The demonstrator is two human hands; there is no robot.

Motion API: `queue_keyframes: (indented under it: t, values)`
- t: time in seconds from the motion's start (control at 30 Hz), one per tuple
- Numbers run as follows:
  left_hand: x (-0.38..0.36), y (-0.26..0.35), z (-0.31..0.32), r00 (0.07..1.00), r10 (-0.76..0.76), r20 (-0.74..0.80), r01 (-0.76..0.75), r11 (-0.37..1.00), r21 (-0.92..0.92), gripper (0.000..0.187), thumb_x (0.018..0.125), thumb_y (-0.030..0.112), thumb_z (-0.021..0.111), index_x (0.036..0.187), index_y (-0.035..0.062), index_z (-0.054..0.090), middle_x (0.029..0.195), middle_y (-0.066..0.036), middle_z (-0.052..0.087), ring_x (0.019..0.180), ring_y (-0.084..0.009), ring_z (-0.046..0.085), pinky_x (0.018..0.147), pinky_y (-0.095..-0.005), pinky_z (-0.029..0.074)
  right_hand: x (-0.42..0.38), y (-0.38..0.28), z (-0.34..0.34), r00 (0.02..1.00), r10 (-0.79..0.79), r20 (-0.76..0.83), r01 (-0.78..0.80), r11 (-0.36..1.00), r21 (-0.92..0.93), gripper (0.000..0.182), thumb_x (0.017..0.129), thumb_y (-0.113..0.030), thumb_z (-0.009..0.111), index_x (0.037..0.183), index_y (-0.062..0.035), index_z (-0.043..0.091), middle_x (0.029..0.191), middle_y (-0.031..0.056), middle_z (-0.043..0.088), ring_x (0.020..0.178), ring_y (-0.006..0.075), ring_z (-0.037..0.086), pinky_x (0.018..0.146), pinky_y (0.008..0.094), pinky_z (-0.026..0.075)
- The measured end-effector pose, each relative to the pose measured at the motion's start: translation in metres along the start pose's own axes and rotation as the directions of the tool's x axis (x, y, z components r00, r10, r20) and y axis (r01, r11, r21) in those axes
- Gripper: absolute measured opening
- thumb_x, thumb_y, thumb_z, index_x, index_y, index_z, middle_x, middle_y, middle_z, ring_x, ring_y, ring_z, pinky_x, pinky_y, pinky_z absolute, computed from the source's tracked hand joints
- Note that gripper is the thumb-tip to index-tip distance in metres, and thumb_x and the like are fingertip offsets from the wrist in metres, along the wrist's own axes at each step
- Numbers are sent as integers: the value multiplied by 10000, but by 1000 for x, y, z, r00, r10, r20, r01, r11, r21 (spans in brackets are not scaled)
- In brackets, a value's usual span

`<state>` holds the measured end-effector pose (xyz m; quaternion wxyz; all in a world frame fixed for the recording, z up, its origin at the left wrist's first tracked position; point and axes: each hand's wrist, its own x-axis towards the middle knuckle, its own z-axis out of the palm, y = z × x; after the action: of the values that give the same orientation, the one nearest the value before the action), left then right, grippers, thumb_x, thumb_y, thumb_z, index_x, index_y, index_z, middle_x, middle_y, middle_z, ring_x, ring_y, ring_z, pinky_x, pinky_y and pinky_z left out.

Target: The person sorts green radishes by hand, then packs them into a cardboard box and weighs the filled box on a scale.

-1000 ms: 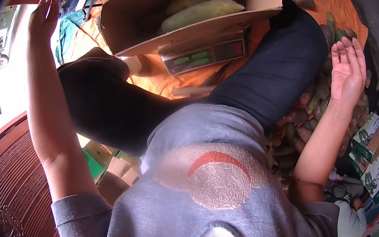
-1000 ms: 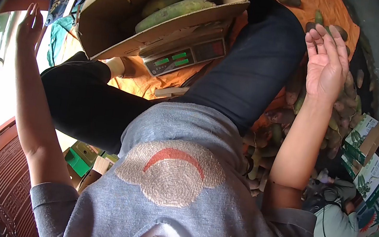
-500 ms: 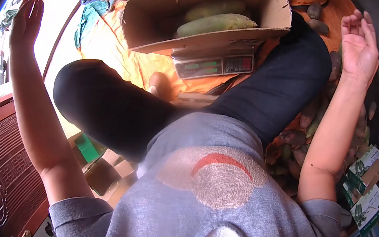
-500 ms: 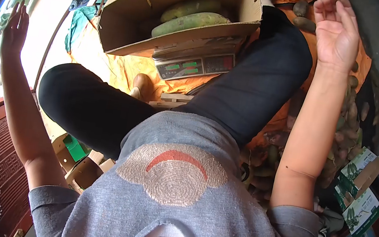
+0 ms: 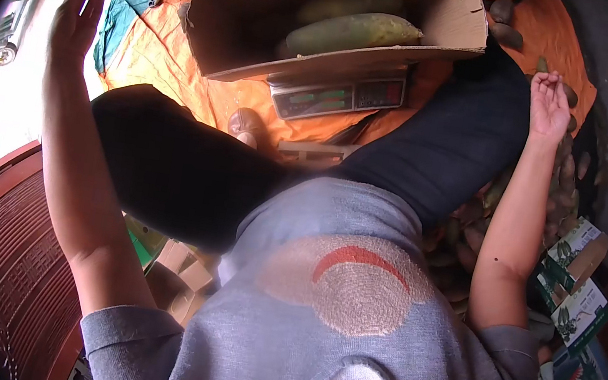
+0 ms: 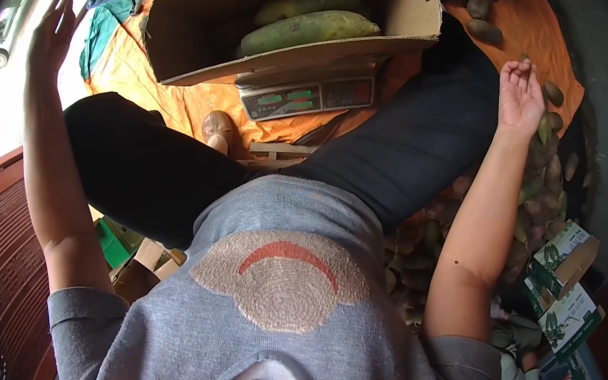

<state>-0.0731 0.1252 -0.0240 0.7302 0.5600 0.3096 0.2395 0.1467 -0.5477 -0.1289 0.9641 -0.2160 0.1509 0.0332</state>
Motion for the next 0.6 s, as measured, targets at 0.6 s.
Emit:
queue_keyframes:
  t: [0.6]
  values:
    - [-25, 11, 17, 999, 6, -48, -6, 1000, -3, 418, 920, 18, 454, 1334, -7, 398, 1314, -115, 489, 1178, -174, 479, 934, -254, 450, -12, 7, 0, 990, -29, 137, 41, 996, -83, 139, 891, 43, 462, 1019, 55, 515, 1014, 181, 530, 918, 233, 500, 871, 387, 417]
